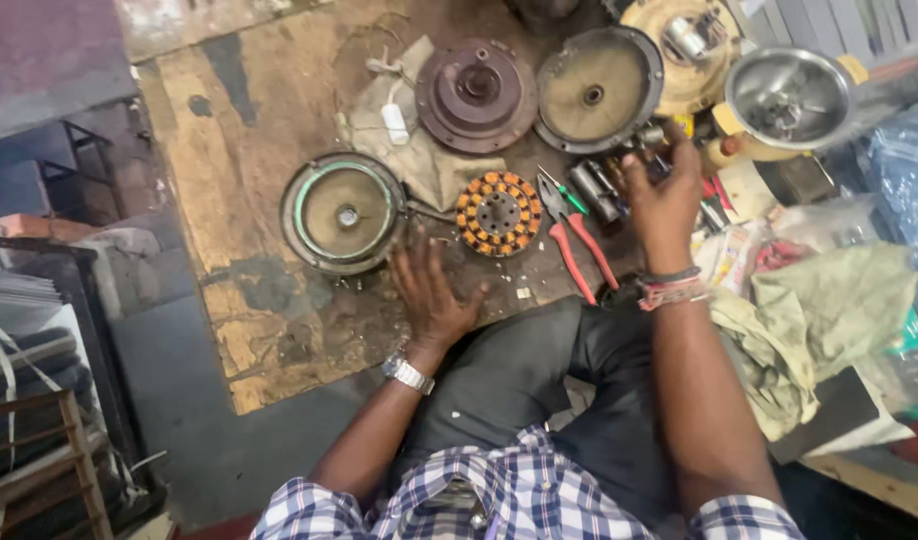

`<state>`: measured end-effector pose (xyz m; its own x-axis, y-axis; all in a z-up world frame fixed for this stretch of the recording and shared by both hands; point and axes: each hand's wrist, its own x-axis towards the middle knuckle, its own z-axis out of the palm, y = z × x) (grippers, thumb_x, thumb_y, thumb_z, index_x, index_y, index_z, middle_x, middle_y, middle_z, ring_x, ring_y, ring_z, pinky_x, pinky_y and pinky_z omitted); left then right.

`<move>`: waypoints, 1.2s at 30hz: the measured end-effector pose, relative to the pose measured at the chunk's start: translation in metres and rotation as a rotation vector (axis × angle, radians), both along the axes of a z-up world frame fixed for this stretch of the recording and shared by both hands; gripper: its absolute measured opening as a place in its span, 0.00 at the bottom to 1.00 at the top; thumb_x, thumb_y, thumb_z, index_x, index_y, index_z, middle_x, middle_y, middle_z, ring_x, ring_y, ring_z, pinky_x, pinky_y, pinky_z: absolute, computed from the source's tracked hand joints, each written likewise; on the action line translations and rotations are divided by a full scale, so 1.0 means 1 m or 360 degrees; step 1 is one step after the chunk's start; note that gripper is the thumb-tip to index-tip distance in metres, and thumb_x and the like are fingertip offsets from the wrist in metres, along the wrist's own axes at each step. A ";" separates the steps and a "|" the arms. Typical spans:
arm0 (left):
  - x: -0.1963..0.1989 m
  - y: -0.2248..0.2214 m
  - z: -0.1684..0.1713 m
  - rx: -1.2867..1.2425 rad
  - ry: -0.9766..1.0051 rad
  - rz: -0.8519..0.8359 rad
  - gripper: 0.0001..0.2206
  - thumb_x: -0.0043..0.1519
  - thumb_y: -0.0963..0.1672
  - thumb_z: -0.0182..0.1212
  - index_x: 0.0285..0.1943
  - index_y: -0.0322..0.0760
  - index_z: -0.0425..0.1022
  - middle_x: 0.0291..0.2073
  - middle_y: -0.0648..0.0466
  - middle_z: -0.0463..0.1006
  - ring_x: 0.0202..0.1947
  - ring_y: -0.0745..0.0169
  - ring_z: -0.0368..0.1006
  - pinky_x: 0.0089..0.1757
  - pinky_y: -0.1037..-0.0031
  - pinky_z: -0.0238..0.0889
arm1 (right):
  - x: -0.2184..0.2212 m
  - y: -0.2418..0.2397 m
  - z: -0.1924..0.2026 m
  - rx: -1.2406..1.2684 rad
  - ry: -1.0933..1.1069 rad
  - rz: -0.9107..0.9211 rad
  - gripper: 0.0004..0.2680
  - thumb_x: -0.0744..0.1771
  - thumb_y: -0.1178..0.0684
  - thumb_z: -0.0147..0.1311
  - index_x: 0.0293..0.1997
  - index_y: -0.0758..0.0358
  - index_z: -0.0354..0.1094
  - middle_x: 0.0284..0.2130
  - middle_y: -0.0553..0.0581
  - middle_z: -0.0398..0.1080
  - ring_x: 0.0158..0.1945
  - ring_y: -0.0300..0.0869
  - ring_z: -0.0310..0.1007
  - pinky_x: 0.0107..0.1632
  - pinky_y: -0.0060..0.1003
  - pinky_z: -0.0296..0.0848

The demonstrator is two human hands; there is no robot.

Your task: The person uses a screwdriver and pliers to adjust and remove small components from a circular copper-wound electrical part on a workbench. They rotate the part, pry at slots, and place removed pieces on the table while other motor housings and tools remain nearby.

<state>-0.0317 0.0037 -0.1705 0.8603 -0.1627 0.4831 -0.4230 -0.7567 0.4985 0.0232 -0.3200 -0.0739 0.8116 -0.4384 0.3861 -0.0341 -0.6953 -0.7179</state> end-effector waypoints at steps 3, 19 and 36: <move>0.004 -0.003 0.003 0.0035 -0.0082 -0.0049 0.47 0.61 0.61 0.62 0.80 0.40 0.40 0.78 0.43 0.47 0.79 0.31 0.35 0.70 0.37 0.29 | 0.030 -0.026 -0.010 -0.0110 -0.0177 0.0083 0.22 0.68 0.59 0.67 0.68 0.75 0.61 0.58 0.69 0.71 0.57 0.51 0.76 0.57 0.43 0.75; 0.004 -0.005 0.009 0.0094 -0.0050 -0.0023 0.43 0.61 0.58 0.63 0.79 0.37 0.44 0.78 0.44 0.50 0.79 0.33 0.38 0.71 0.39 0.29 | 0.088 -0.082 -0.036 -0.0225 0.0338 -0.0139 0.11 0.67 0.48 0.67 0.44 0.67 0.79 0.34 0.67 0.77 0.36 0.56 0.79 0.41 0.45 0.73; 0.005 -0.005 0.004 0.0170 -0.0024 -0.0025 0.41 0.63 0.55 0.62 0.78 0.38 0.44 0.77 0.45 0.51 0.79 0.34 0.38 0.70 0.41 0.31 | 0.056 0.068 0.034 -0.0275 -0.0333 0.0409 0.11 0.66 0.60 0.68 0.51 0.68 0.71 0.36 0.61 0.69 0.36 0.47 0.74 0.39 0.42 0.73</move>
<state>-0.0270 -0.0012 -0.1661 0.8502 -0.2273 0.4749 -0.4420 -0.7983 0.4092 0.0791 -0.2522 -0.0402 0.7825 -0.1444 0.6056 0.2924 -0.7736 -0.5623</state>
